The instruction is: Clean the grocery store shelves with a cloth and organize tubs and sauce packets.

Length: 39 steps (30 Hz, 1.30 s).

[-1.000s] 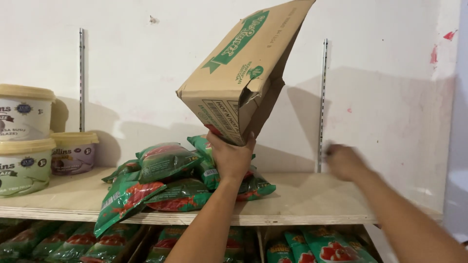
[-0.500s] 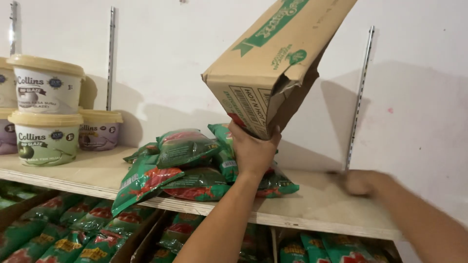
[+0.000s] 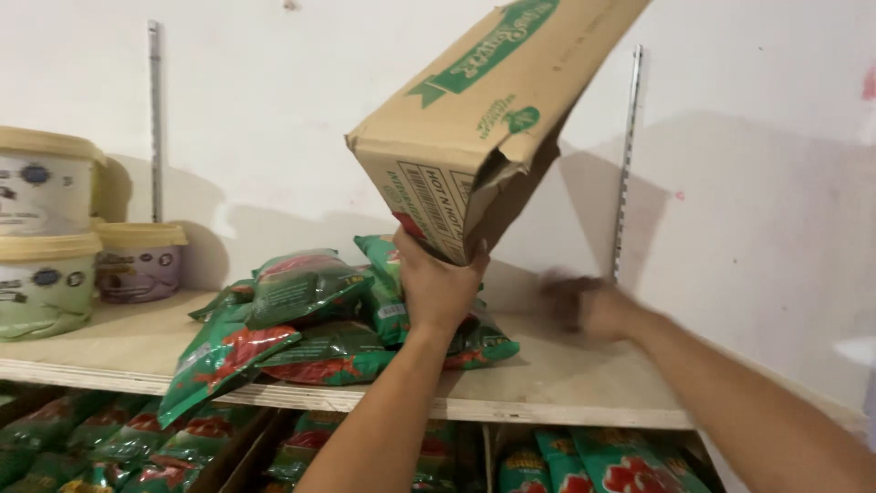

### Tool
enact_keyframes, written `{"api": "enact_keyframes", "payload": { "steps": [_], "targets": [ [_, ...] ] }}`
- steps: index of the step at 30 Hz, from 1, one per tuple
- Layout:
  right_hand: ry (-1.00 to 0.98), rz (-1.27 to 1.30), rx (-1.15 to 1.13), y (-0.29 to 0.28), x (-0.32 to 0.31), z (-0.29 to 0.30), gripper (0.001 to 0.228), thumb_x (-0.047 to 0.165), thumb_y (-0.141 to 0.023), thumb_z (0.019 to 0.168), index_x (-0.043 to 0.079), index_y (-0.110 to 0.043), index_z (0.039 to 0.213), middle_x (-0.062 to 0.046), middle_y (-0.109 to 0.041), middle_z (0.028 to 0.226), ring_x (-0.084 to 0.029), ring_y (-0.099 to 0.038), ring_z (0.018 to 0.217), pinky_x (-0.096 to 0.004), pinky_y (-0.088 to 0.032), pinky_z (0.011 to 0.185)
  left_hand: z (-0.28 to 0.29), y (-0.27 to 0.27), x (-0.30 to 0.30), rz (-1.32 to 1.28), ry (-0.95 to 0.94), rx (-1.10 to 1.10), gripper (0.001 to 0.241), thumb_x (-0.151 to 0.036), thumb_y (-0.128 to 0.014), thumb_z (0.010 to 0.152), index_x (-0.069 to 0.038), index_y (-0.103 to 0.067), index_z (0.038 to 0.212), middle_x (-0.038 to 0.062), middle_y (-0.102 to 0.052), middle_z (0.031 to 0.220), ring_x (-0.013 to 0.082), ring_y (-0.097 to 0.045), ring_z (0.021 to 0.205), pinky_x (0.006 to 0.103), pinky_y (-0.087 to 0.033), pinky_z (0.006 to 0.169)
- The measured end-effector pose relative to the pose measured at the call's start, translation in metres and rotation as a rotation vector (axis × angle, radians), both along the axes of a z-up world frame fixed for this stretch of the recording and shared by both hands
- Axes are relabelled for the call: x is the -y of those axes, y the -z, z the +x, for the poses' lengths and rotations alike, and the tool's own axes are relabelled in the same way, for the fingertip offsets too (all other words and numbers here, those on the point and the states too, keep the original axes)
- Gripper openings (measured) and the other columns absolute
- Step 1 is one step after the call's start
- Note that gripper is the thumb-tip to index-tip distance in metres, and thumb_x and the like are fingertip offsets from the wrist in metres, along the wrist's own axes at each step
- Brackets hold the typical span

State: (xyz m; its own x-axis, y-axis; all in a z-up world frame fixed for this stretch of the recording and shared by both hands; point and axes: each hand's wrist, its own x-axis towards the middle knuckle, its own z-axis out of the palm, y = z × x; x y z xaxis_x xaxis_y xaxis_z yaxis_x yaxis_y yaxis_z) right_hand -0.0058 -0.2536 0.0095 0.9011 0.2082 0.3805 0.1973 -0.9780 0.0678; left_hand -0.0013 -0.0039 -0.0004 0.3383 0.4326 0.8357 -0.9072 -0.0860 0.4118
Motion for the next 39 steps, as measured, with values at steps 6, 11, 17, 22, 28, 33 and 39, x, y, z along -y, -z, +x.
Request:
{"api": "enact_keyframes", "payload": {
  "steps": [6,11,17,22,28,33,39],
  "targets": [
    [-0.009,-0.336,-0.23,0.013,-0.038,0.014,0.064,0.004,-0.051,0.092,0.032,-0.052,0.15,-0.011,-0.052,0.151,-0.034,-0.055,0.129,-0.04,-0.044,0.11,0.003,0.003,0.0,-0.004,-0.012,0.019,0.087,-0.026,-0.09,0.071,0.005,-0.035,0.131,0.026,-0.062,0.12,0.0389,-0.065,0.112,0.045,-0.054,0.092],
    [0.293,-0.388,-0.364,0.0,0.078,0.014,0.09,-0.008,-0.061,0.078,0.021,-0.032,0.158,-0.01,-0.042,0.16,-0.029,-0.059,0.132,-0.037,-0.054,0.107,0.001,0.003,0.001,0.006,-0.01,0.011,0.089,-0.027,-0.09,0.072,0.005,-0.033,0.133,0.027,-0.06,0.122,0.0391,-0.064,0.112,0.0451,-0.054,0.093],
    [0.43,-0.158,0.044,0.04,0.227,0.039,0.061,0.006,-0.065,0.081,0.018,-0.056,0.141,-0.011,-0.057,0.147,-0.029,-0.061,0.13,-0.039,-0.052,0.108,0.001,0.001,0.002,0.028,-0.015,0.011,0.088,-0.024,-0.089,0.071,0.005,-0.034,0.132,0.027,-0.061,0.122,0.0399,-0.064,0.113,0.0457,-0.053,0.094],
    [0.516,-0.031,0.317,0.001,0.114,0.012,0.046,0.015,-0.068,0.083,0.014,-0.073,0.129,-0.013,-0.066,0.138,-0.03,-0.062,0.129,-0.04,-0.051,0.108,-0.001,0.002,0.0,0.039,0.016,0.01,0.087,-0.024,-0.089,0.072,0.005,-0.034,0.132,0.027,-0.061,0.122,0.0399,-0.064,0.113,0.046,-0.054,0.092],
    [-0.255,0.401,-0.035,0.03,-0.026,-0.054,0.06,0.005,-0.072,0.072,0.015,-0.069,0.131,-0.01,-0.075,0.121,-0.021,-0.069,0.107,-0.033,-0.053,0.094,0.002,0.0,0.001,0.036,0.012,-0.012,0.084,-0.028,-0.09,0.072,0.003,-0.037,0.13,0.027,-0.064,0.118,0.04,-0.066,0.109,0.0467,-0.054,0.09],
    [0.048,0.22,-0.327,0.019,-0.013,-0.099,0.054,0.004,-0.053,0.09,0.029,-0.074,0.132,-0.011,-0.081,0.12,-0.022,-0.073,0.106,-0.031,-0.05,0.102,0.006,0.003,0.002,0.027,-0.002,-0.031,0.086,-0.03,-0.09,0.075,0.004,-0.036,0.131,0.027,-0.062,0.121,0.0407,-0.066,0.111,0.0467,-0.054,0.091],
    [0.677,-0.232,-0.113,0.019,0.111,-0.086,0.05,0.006,-0.055,0.094,0.032,-0.071,0.133,-0.011,-0.074,0.126,-0.029,-0.07,0.116,-0.037,-0.055,0.103,-0.007,0.001,-0.001,0.076,-0.015,-0.086,0.089,-0.032,-0.089,0.074,0.006,-0.033,0.132,0.027,-0.063,0.12,0.0406,-0.065,0.11,0.0462,-0.053,0.091]
  ]
}}
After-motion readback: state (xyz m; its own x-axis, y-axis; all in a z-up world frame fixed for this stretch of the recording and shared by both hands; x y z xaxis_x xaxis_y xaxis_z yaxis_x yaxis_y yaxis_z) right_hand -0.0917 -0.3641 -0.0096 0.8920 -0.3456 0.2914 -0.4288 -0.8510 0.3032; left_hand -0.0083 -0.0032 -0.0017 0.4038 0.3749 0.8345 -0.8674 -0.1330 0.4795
